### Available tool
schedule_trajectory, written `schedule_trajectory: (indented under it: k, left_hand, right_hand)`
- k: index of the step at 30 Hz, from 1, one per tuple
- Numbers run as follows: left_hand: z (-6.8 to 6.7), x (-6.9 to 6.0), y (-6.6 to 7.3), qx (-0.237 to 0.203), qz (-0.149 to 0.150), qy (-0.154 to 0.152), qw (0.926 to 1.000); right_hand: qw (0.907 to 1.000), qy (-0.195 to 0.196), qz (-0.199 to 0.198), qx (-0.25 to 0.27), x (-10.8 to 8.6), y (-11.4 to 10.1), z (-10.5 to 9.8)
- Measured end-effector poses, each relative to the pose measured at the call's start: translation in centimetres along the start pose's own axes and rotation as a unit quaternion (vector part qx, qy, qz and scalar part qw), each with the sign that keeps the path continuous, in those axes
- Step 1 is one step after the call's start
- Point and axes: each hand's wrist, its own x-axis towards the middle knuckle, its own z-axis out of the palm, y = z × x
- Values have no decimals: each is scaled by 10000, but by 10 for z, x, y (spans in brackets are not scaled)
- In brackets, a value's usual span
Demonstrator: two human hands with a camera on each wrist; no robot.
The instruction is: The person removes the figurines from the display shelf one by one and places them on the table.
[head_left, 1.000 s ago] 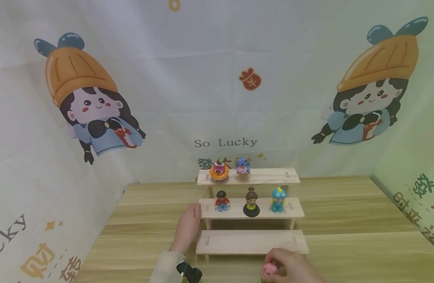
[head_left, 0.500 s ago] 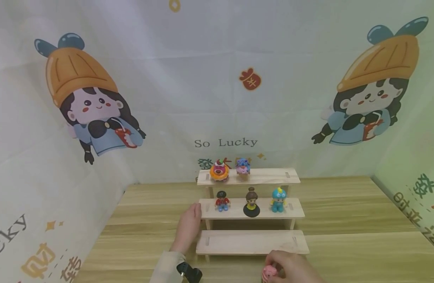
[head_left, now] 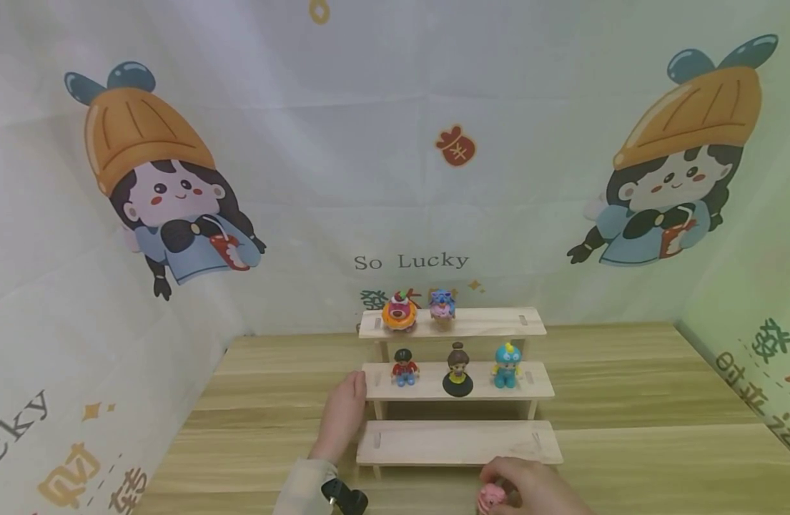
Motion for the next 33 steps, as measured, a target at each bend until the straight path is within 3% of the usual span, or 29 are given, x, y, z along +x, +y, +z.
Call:
schedule_trajectory:
  k: [5, 11, 19, 24, 29, 33]
  left_hand:
    - [0, 0, 0, 42, 13, -5, 10000]
    - [1, 1, -1, 83, -21, 4, 10000]
    - [1, 2, -3, 1, -76, -57, 10000]
    - [-1, 2, -2, -80, -79, -119, 9999]
    - [-1, 1, -2, -84, -52, -170, 9998]
    - [-1, 1, -2, 36, -21, -221, 9997]
  right_hand:
    - [9998, 37, -175, -66, 0, 1, -1]
    - [9997, -129, 51, 175, 0, 1, -4]
    - [9991, 268, 280, -148, -4, -15, -26]
    - [9974, 610, -73, -379, -6, -24, -43]
    - [9886, 1081, -503, -918, -5, -31, -57]
    - [9826, 1304, -813, -1040, -1, -36, -67]
